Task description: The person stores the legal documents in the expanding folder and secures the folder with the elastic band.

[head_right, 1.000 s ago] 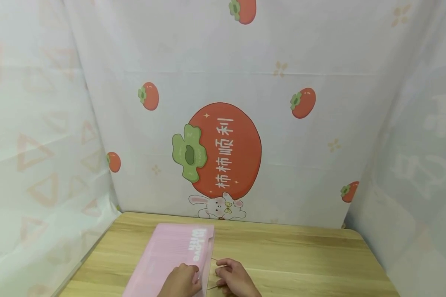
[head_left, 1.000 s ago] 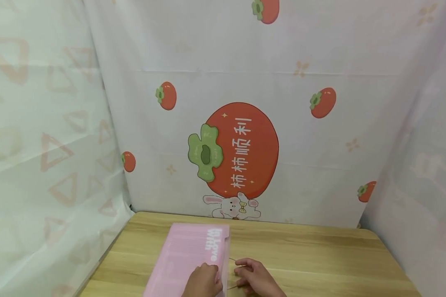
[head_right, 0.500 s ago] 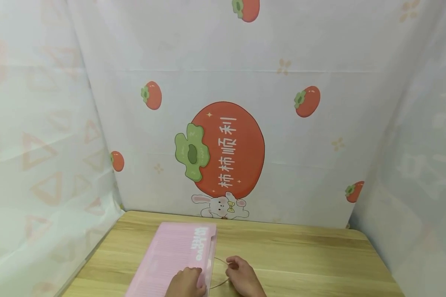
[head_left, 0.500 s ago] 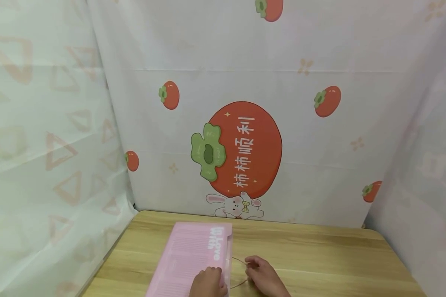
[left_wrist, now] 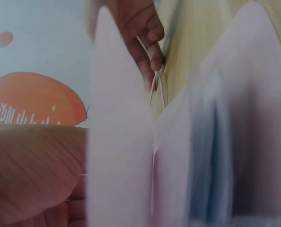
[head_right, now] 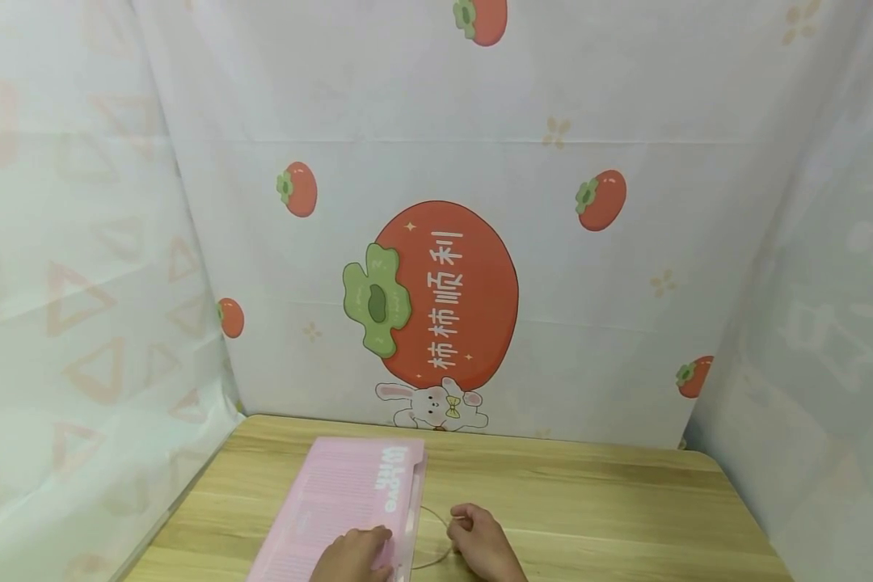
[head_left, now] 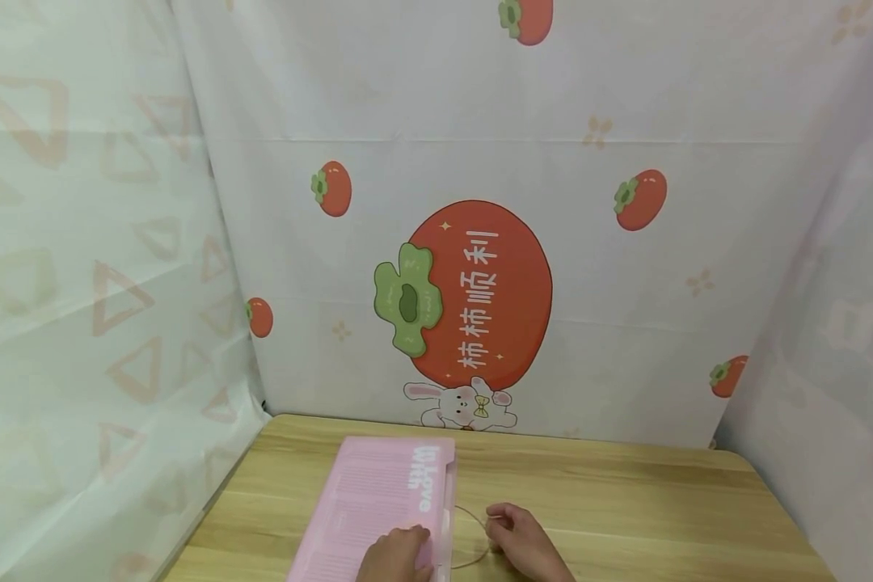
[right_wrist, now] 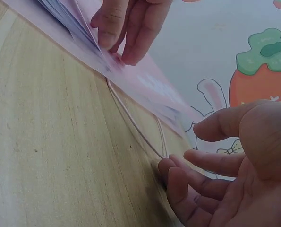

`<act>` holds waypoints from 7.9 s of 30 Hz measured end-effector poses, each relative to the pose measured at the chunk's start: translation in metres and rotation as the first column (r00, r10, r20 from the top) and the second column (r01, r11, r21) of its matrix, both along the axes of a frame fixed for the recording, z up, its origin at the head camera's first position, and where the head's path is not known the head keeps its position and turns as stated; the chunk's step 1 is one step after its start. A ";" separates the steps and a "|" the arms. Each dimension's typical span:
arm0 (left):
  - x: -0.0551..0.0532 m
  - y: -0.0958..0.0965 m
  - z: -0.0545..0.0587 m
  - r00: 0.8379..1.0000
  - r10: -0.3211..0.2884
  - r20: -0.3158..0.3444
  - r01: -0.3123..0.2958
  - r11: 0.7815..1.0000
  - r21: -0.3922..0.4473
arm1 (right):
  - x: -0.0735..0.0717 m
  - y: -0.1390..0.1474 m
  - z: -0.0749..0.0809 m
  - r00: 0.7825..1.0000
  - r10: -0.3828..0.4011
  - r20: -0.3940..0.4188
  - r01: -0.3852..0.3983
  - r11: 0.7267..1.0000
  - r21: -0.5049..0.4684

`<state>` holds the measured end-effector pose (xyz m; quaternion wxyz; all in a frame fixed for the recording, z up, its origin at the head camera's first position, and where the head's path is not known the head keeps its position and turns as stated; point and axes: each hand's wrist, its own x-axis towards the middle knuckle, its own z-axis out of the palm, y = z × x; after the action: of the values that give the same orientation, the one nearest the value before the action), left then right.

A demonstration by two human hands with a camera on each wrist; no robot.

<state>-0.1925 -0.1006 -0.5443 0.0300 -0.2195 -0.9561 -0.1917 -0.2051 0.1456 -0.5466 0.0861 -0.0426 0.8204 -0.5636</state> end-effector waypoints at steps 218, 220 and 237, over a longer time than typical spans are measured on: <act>-0.048 -0.081 -0.023 0.946 -0.033 0.324 0.081 0.987 -0.137 | -0.034 -0.125 0.008 0.841 0.411 -0.353 -0.079 0.738 0.670; -0.047 -0.079 -0.020 0.945 -0.032 0.326 0.084 0.986 -0.145 | -0.034 -0.126 0.007 0.839 0.414 -0.353 -0.071 0.727 0.682; -0.042 -0.074 -0.013 0.952 0.013 0.304 0.046 0.981 -0.187 | -0.034 -0.129 -0.003 0.824 0.393 -0.409 -0.001 0.722 0.692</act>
<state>-0.2347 -0.1744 -0.5572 -0.1404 -0.1973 -0.9614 -0.1304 -0.2391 0.0164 -0.5499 -0.0717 -0.2533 0.9466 -0.1862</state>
